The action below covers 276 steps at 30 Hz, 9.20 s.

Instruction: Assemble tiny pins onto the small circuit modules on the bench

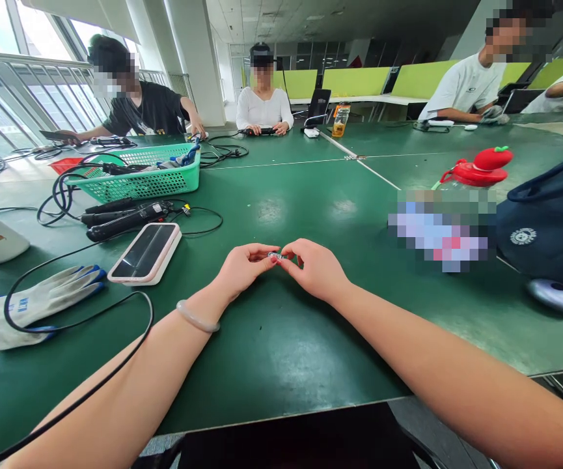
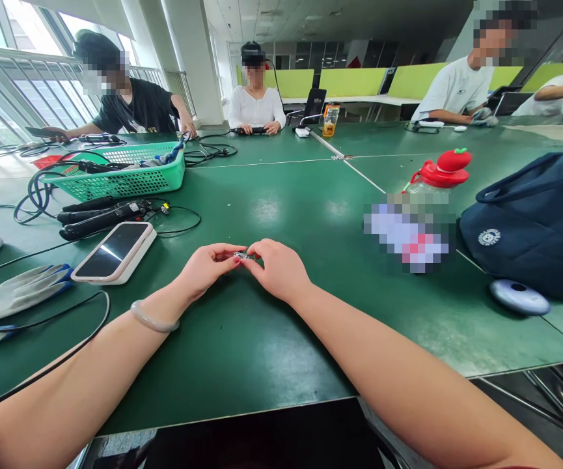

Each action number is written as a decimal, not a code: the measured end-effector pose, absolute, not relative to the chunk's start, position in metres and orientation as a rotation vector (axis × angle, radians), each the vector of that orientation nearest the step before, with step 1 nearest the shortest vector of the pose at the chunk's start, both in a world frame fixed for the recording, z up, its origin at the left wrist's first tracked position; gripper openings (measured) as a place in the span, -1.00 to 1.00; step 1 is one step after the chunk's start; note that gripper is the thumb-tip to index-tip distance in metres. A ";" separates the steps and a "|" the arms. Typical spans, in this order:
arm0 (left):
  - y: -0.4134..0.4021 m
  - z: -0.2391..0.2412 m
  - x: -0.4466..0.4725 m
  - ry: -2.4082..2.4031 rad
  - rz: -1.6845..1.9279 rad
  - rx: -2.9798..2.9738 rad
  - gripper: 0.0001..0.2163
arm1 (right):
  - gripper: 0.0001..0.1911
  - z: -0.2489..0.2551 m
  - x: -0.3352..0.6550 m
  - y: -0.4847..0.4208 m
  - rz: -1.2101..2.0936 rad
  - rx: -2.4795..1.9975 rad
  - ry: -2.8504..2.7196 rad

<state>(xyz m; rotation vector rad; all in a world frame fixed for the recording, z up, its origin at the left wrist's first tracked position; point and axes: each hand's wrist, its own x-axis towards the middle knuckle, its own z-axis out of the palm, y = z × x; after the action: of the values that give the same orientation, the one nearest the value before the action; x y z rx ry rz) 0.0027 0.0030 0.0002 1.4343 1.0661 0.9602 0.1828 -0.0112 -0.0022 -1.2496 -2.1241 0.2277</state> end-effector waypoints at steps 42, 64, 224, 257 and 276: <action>0.033 0.010 -0.069 2.353 0.756 2.054 -0.68 | -0.80 -0.011 0.201 0.000 0.418 -1.357 -2.147; -0.009 0.007 0.011 1.144 0.878 1.666 -0.72 | -0.80 -0.014 0.195 0.009 0.451 -1.270 -2.274; -0.003 0.001 0.008 1.193 0.855 1.932 -0.75 | -0.94 -0.002 0.189 -0.009 0.571 -1.091 -1.987; 0.001 0.001 0.002 1.487 0.822 1.900 -0.78 | -0.91 -0.008 0.185 -0.006 0.384 -1.239 -2.342; -0.003 0.002 0.005 1.322 0.830 1.905 -0.78 | -0.79 -0.004 0.189 -0.005 0.449 -1.067 -2.004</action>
<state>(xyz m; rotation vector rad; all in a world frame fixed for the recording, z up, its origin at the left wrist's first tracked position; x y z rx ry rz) 0.0054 -0.0028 0.0025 1.9049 1.3224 0.8298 0.1893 -0.0049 -0.0039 -1.0675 -2.0043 0.4486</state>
